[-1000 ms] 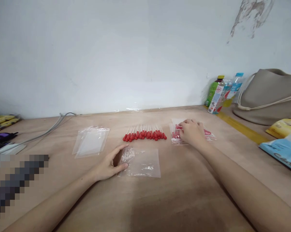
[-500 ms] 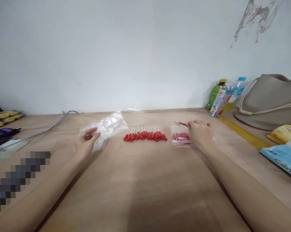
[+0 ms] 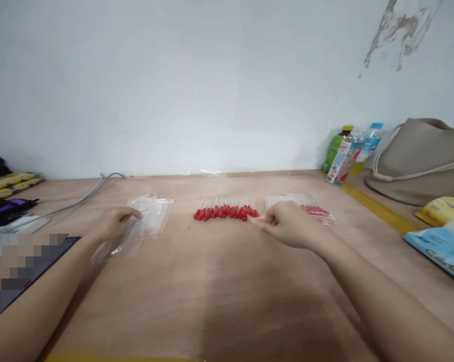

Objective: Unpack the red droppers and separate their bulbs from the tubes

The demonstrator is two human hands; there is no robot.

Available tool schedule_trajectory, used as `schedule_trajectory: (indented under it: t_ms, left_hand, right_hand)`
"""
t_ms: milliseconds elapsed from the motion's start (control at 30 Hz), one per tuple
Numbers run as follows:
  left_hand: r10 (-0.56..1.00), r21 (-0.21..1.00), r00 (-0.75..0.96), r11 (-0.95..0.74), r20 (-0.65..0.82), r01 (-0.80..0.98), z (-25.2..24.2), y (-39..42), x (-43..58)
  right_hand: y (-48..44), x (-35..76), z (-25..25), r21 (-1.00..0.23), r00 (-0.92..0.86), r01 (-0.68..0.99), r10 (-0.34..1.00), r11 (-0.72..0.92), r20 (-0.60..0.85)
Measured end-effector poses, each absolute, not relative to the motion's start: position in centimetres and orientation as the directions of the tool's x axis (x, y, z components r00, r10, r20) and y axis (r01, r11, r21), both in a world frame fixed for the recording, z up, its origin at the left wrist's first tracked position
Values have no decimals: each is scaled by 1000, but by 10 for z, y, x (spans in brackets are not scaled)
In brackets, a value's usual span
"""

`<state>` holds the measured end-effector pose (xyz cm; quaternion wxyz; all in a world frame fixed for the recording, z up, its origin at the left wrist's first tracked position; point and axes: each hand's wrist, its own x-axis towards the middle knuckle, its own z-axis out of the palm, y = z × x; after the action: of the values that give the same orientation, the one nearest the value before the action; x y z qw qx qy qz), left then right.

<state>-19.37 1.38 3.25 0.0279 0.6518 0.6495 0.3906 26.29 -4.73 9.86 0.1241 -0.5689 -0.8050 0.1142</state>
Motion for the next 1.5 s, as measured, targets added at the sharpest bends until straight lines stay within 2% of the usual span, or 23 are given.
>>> schedule_trajectory:
  t_ms: [67,100,200,267,333,400,467,533,633,733,867,967,1167,1333,1500]
  left_hand:
    - [872,379,3,-216,489,900,35,22,-190]
    - [868,320,50,-235,495,918,36,26,-186]
    - [789,202,75,-246,610,948,37,26,-168]
    - [708,166,75,-266,703,950,35,16,-146]
    - [702,280,83,-385,707,879,32,0,-114]
    - [835,537,91,-428,542,727,28,-19,-78]
    - [962,806,105,-267,251,528,23,-36,-44]
    - [984,944,179,-39,-22,328,20,-47,-19]
    - [955,972,202,191,-217,138,19,-51,0]
    - [948,967,191,250,-254,48,20,-47,3]
    - [955,968,160,250,-248,9,20,-44,5]
    - [971,980,127,200,-201,18,19,-45,8]
    - [977,995,191,100,-95,-16,16,-47,7]
    - [969,987,189,153,-160,55,18,-46,6]
    - [972,988,188,127,-142,90,17,-44,6]
  right_hand:
    - [-50,247,85,-575,-427,768,895,283,-129]
    - [-50,239,76,-665,-472,704,865,251,-172]
    - [-46,221,50,-813,-510,577,811,76,-286]
    - [-45,211,38,-846,-480,529,801,-62,-358]
    - [-44,202,33,-861,-474,493,792,-124,-385]
    - [-43,192,32,-878,-485,461,792,-130,-372]
    - [-42,181,34,-889,-488,442,798,-124,-354]
    - [-40,171,36,-893,-482,433,806,-119,-342]
    - [-37,160,36,-893,-470,433,814,-124,-341]
    - [-34,155,31,-902,-452,412,830,-132,-328]
    - [-33,153,26,-920,-425,360,850,-156,-311]
    - [-34,150,27,-911,-410,357,841,-207,-352]
    - [-35,148,31,-900,-388,331,829,-283,-403]
    - [-36,150,25,-940,-443,297,848,-166,-290]
    - [-37,151,19,-959,-493,277,847,-66,-201]
